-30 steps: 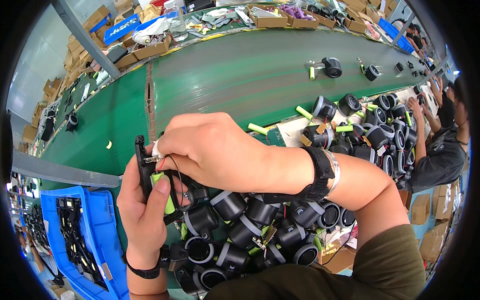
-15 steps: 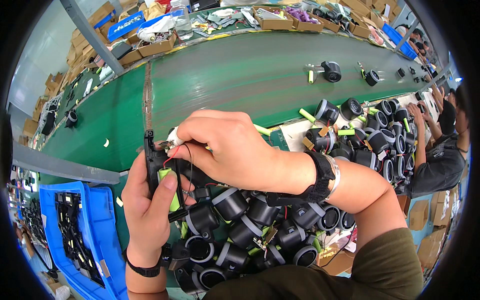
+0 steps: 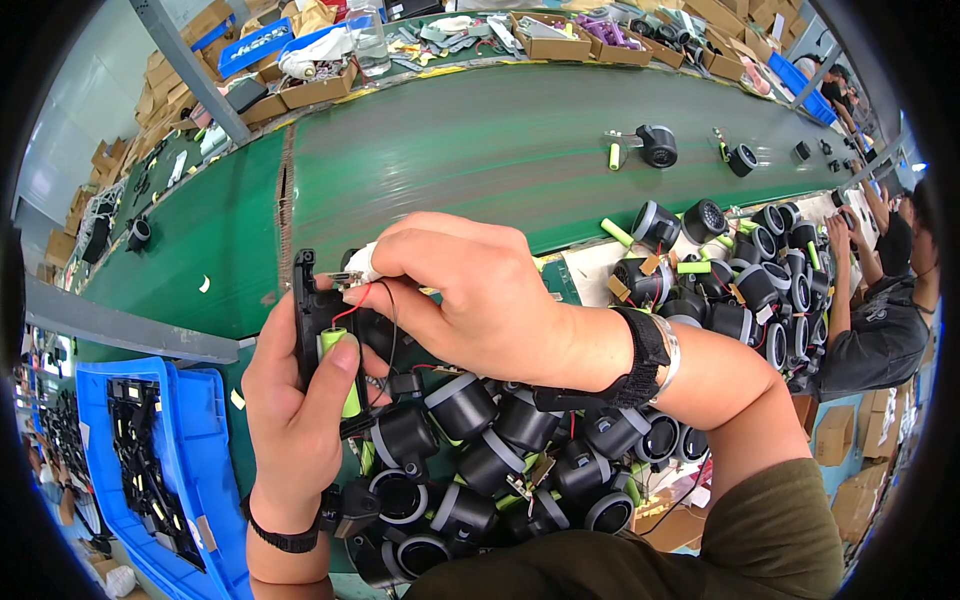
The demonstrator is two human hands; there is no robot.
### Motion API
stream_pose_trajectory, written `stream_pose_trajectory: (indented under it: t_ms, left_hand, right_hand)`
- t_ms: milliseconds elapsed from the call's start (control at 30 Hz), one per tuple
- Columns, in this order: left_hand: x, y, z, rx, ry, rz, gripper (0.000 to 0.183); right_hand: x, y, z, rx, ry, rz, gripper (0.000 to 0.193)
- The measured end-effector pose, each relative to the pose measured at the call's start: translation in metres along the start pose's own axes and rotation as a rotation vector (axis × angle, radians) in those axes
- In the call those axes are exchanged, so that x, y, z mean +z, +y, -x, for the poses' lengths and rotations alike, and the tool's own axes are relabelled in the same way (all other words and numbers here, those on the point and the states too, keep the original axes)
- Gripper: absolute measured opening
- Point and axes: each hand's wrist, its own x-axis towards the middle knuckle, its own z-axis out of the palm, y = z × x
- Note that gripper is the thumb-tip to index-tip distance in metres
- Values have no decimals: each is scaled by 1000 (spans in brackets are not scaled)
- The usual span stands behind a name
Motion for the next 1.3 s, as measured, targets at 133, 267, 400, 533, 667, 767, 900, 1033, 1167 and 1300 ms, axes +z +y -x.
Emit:
stream_pose_trajectory:
  t_ms: [133, 267, 400, 533, 667, 767, 900, 1033, 1167, 1300]
  left_hand:
    - [-1, 2, 2, -44, -10, 14, 41]
    - [2, 0, 1, -27, -14, 0, 40]
    - [3, 0, 1, 6, -18, -27, 40]
    - [3, 0, 2, -10, -17, -26, 41]
    - [4, 0, 3, -7, -9, -3, 40]
    - [5, -1, 4, 9, -9, -12, 40]
    - [2, -4, 5, 29, -63, -87, 42]
    - [1, -11, 7, 84, -57, -162, 43]
    - [2, -14, 7, 116, -54, -276, 43]
    - [0, -17, 7, 73, -59, -236, 41]
  right_hand:
    - [0, -1, 0, 37, -20, -8, 14]
    - [2, 1, 0, 31, 19, -67, 14]
    - [-1, 3, 3, 22, 16, -59, 13]
    - [-3, 2, 5, 18, -7, -62, 13]
    - [-6, 3, 7, 33, -59, -71, 14]
    - [-6, 2, 8, 44, -64, -84, 15]
    - [-3, 1, 10, 80, -50, -93, 12]
    - [-1, -2, 11, 79, -62, -71, 13]
    - [1, -4, 14, -165, -62, 157, 19]
    - [3, -4, 13, -153, -100, 136, 18]
